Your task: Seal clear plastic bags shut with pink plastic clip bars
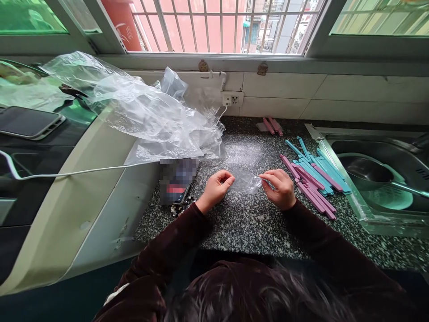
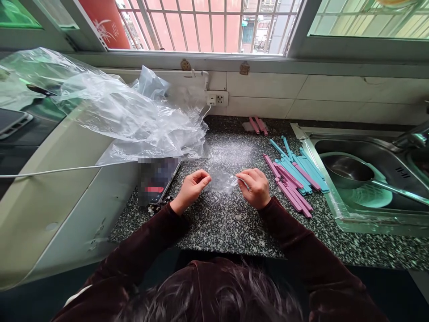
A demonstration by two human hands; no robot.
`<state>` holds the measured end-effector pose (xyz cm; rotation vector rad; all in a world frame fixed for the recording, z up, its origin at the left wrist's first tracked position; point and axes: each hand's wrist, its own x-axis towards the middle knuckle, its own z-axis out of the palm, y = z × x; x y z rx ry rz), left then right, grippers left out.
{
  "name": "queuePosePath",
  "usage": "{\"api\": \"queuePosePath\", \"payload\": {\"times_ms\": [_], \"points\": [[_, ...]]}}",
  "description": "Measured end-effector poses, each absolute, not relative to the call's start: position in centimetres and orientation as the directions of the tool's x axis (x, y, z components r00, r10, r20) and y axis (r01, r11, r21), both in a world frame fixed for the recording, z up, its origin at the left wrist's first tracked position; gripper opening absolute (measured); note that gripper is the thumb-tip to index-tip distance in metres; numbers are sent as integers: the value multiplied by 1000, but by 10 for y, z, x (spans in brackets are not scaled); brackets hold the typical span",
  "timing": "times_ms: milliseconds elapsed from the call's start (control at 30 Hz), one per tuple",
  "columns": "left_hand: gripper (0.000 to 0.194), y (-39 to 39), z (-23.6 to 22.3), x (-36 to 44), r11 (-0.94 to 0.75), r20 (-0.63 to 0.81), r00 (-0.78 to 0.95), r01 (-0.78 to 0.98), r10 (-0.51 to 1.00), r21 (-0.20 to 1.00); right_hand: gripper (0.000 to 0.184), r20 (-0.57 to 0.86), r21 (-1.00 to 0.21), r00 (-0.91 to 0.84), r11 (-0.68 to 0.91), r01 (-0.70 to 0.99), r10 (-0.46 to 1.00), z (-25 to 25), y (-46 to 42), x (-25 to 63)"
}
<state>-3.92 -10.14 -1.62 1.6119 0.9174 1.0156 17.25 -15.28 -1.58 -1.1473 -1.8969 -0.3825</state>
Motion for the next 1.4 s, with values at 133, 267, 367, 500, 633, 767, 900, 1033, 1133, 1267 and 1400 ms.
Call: {"api": "queuePosePath", "payload": {"times_ms": [133,267,367,500,633,767,900,1033,1133,1267,1400], "points": [[21,-101,-16,-39,-326,247,383,156,890,932,14,777,-132,-262,556,821,572,-15,-154,170],[26,-101,-18,-39,-374,293,374,164,880,913,12,779,-117,-261,541,833,570,-15,-155,168],[28,-101,-18,-40,-389,308,384,154,871,908,7,798,-96,-244,516,851,551,-14,-155,168],[30,-100,-18,-41,-402,319,389,155,865,902,6,801,-76,-240,491,868,549,-13,-155,169],[32,-100,-18,-41,-401,316,369,181,874,898,6,804,-76,-232,482,873,548,-13,-155,170],[32,-99,-18,-40,-385,302,358,190,884,903,6,802,-78,-231,480,874,551,-13,-155,169],[36,-97,-18,-41,-299,244,319,135,916,945,4,793,-114,-211,479,870,572,-14,-154,170],[41,-94,-17,-43,-192,179,245,28,953,981,5,794,-125,-206,485,865,572,-15,-155,170],[42,-92,-19,-43,-150,152,229,-29,961,988,10,803,-74,-274,545,835,529,-15,-158,167],[42,-92,-22,-40,-110,124,246,-71,961,991,14,815,25,-364,598,801,452,-14,-160,161],[42,-94,-24,-38,-80,95,305,-62,948,995,12,824,50,-386,626,778,414,-13,-161,156]]}}
